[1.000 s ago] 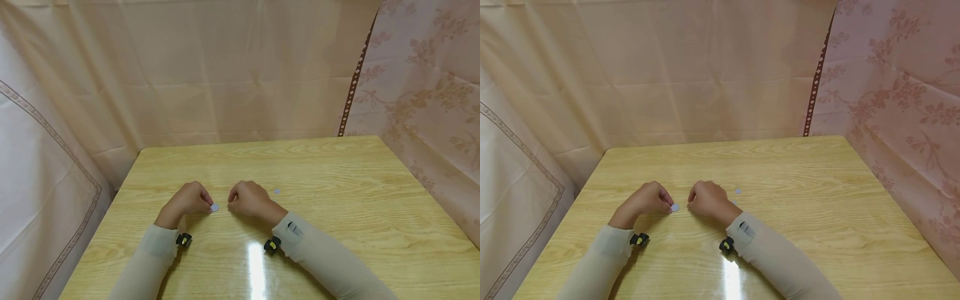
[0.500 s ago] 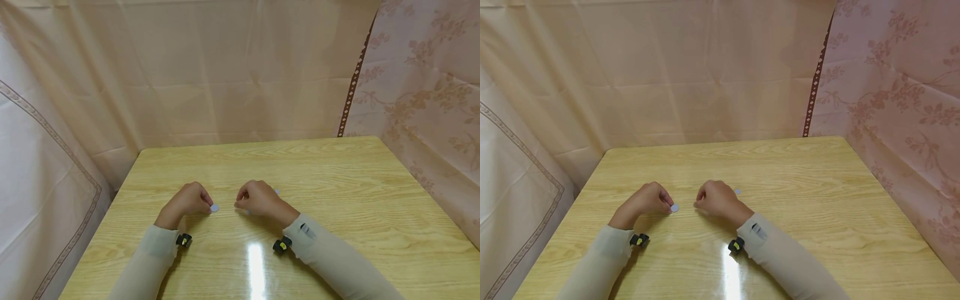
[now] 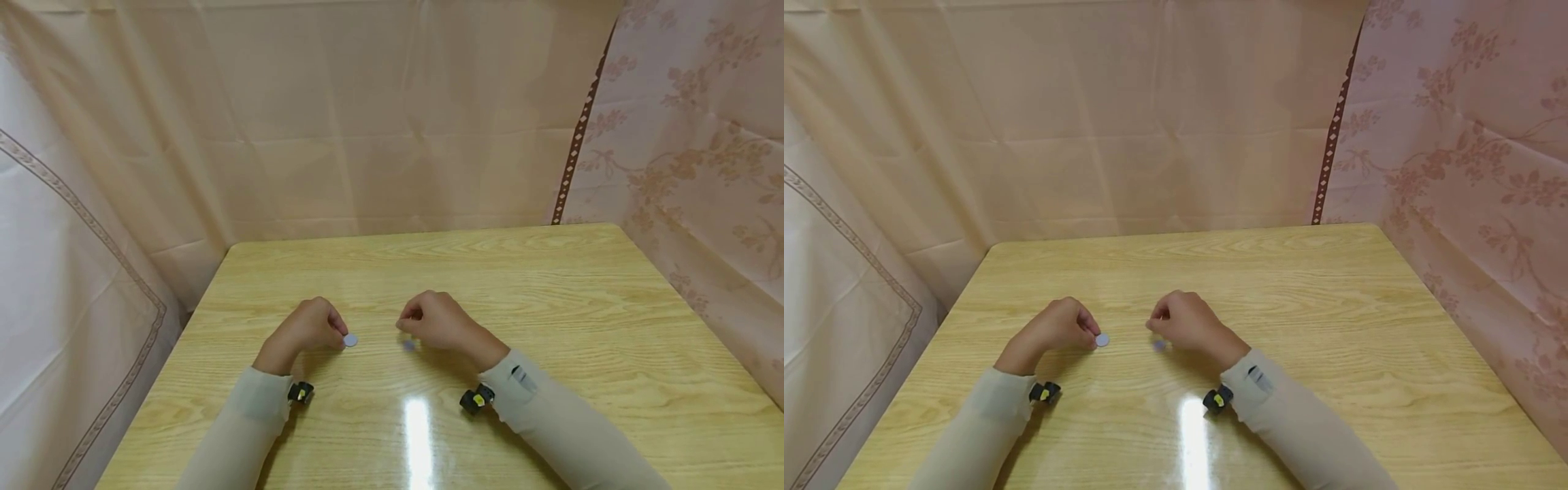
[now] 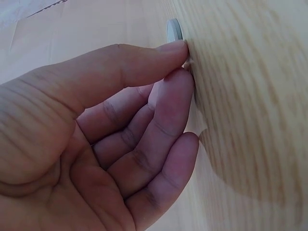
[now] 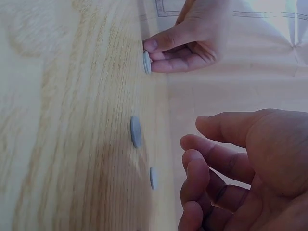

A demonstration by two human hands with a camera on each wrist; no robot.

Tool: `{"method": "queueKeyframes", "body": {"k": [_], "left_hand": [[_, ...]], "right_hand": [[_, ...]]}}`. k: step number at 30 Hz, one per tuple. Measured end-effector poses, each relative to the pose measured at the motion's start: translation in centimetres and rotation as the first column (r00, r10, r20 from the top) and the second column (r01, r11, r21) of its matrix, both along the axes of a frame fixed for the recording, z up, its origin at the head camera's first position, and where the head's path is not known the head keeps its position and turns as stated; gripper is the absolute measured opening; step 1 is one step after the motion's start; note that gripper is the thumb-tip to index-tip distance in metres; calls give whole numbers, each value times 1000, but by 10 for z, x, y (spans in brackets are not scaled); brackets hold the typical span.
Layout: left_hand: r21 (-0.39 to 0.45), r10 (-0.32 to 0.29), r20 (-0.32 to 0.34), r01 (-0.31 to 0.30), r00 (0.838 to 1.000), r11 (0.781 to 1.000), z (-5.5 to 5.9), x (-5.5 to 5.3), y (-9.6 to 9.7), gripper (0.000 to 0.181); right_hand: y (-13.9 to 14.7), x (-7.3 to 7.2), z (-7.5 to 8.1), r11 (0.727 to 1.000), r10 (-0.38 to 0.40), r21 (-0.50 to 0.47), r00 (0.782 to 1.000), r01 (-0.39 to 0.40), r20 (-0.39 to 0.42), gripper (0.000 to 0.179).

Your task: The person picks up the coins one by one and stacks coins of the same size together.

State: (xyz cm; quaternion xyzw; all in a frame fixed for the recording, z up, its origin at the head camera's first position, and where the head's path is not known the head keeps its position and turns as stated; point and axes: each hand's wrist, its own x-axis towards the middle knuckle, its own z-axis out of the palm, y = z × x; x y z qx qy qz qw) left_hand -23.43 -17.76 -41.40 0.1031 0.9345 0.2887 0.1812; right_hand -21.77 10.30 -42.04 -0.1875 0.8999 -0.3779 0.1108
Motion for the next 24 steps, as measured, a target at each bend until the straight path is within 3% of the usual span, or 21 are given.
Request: {"method": "queueKeyframes", "body": {"k": [12, 17, 24], "left_hand": [[11, -7, -2, 7, 1000, 1000, 0, 1, 1, 14], [9, -2, 4, 2, 1000, 1000, 1, 2, 0, 14], [1, 4, 3, -4, 1000, 1000, 0, 1, 1, 13]], "right_hand": [[14, 4, -6, 1000, 19, 7, 999, -19, 32, 9], [14, 8, -12, 998, 57, -23, 995, -56, 80, 18], [11, 12, -14, 997, 74, -9, 995, -73, 73, 20]]}}
